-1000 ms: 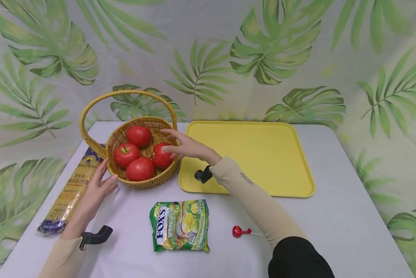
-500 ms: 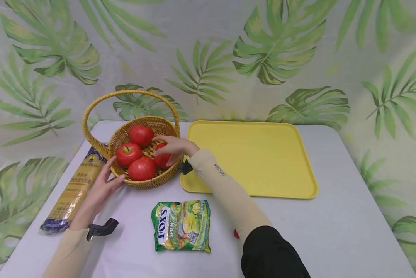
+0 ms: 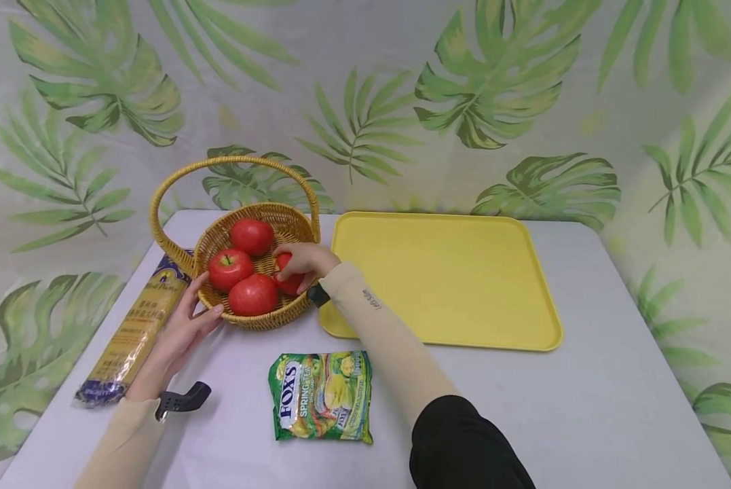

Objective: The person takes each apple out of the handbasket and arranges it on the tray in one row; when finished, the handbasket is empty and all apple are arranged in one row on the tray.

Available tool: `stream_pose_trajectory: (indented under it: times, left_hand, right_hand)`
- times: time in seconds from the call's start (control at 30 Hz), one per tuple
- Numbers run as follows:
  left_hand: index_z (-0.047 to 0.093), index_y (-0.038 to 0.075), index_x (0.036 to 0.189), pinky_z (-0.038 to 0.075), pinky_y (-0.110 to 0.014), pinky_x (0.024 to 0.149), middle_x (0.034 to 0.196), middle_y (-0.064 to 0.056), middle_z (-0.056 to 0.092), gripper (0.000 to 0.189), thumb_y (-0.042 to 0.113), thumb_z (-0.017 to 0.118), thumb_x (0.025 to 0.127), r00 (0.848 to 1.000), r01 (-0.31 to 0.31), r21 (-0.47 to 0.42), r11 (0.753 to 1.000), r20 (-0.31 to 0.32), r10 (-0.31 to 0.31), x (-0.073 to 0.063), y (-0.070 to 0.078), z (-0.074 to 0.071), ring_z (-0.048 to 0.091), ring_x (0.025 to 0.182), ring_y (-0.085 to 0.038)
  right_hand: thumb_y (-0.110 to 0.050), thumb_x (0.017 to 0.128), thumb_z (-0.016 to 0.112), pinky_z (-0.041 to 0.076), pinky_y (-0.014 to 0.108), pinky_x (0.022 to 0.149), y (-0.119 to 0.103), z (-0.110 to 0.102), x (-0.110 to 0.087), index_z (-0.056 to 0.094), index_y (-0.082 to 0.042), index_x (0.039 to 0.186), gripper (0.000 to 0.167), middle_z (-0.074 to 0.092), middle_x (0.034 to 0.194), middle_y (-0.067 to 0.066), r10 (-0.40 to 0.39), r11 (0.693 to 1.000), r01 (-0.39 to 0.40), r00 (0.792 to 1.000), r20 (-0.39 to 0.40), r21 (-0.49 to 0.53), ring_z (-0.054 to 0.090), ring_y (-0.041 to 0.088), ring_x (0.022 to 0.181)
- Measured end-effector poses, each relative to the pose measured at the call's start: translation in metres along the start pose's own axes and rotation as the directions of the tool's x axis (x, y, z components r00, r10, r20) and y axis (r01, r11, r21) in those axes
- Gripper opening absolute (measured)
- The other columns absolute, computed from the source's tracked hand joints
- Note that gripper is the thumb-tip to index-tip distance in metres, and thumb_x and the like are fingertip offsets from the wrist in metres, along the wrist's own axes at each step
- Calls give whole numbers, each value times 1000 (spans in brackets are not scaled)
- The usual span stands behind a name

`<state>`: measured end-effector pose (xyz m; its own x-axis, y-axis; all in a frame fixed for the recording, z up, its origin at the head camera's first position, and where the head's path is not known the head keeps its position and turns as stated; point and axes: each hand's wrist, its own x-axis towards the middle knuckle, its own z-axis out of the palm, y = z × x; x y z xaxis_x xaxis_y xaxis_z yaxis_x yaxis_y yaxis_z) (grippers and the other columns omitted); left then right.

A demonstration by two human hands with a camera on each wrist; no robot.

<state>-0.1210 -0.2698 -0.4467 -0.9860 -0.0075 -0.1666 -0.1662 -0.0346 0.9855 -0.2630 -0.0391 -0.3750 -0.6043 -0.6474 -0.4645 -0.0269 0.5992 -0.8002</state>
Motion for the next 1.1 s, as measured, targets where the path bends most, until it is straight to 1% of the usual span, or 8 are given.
stream_pose_trajectory:
  times: [0.13, 0.33, 0.43, 0.57, 0.73, 0.9, 1.03, 1.1]
  left_hand:
    - [9, 25, 155, 25, -50, 108, 157, -7, -9, 77, 6, 55, 96, 1000, -16, 6, 1000, 4, 16, 1, 0, 1, 18, 136, -43]
    - [9, 26, 155, 26, -50, 108, 157, -7, -9, 78, 11, 58, 96, 1000, -25, 17, 1000, 4, 25, 2, -1, 2, 16, 136, -44]
    - [9, 25, 155, 25, -50, 108, 156, -7, -9, 78, 11, 58, 96, 1000, -28, 17, 999, 2, 28, 2, -2, 2, 15, 137, -45]
    - [9, 24, 154, 26, -51, 108, 156, -7, -9, 77, 11, 58, 96, 1000, -30, 19, 999, 1, 30, 3, -3, 1, 15, 137, -45]
    - [9, 25, 154, 26, -51, 108, 156, -7, -10, 77, 12, 58, 96, 1000, -27, 25, 999, -1, 27, 2, -2, 1, 15, 137, -45]
    - [9, 24, 155, 25, -52, 108, 157, -7, -11, 76, 8, 55, 97, 1000, -27, 22, 999, -2, 27, 1, 0, 1, 14, 137, -45]
    - [9, 25, 154, 24, -52, 109, 157, -6, -11, 75, 6, 53, 97, 1000, -23, 18, 1000, -7, 23, 1, -2, 1, 15, 137, -44]
    - [9, 24, 154, 24, -52, 109, 157, -6, -11, 75, 4, 53, 97, 1000, -26, 9, 1000, -6, 26, 0, -2, 1, 15, 137, -44]
  right_hand:
    - [-7, 91, 63, 57, 30, 56, 6, -1, 1, 41, -12, 143, 57, 43, 126, 16, -35, 999, 36, 999, -31, 38, 62, 23, 56]
    - [-6, 91, 63, 58, 36, 62, 14, -6, -1, 42, -13, 140, 54, 44, 125, 17, -127, 980, 131, 991, -39, 146, 63, 25, 58]
    - [-7, 91, 62, 58, 40, 65, 20, -10, -1, 42, -16, 139, 52, 44, 127, 16, -179, 953, 178, 984, -19, 245, 64, 27, 61]
    - [-7, 93, 60, 58, 41, 67, 29, -15, -2, 42, -18, 139, 50, 42, 132, 14, -246, 903, 226, 969, 9, 366, 65, 29, 66]
    - [-8, 96, 56, 58, 40, 67, 38, -18, -7, 38, -19, 142, 50, 40, 137, 13, -308, 847, 264, 951, 21, 461, 67, 31, 70]
    - [-7, 96, 53, 58, 41, 67, 42, -20, -16, 37, -19, 143, 51, 40, 139, 12, -353, 810, 311, 935, -9, 498, 68, 32, 71]
    - [-7, 96, 53, 55, 48, 72, 44, -26, -25, 37, -18, 144, 52, 40, 140, 11, -379, 791, 343, 925, -34, 507, 68, 35, 74]
    - [-6, 96, 52, 51, 55, 76, 46, -31, -31, 36, -18, 144, 53, 38, 141, 11, -385, 780, 353, 922, -48, 517, 67, 37, 75]
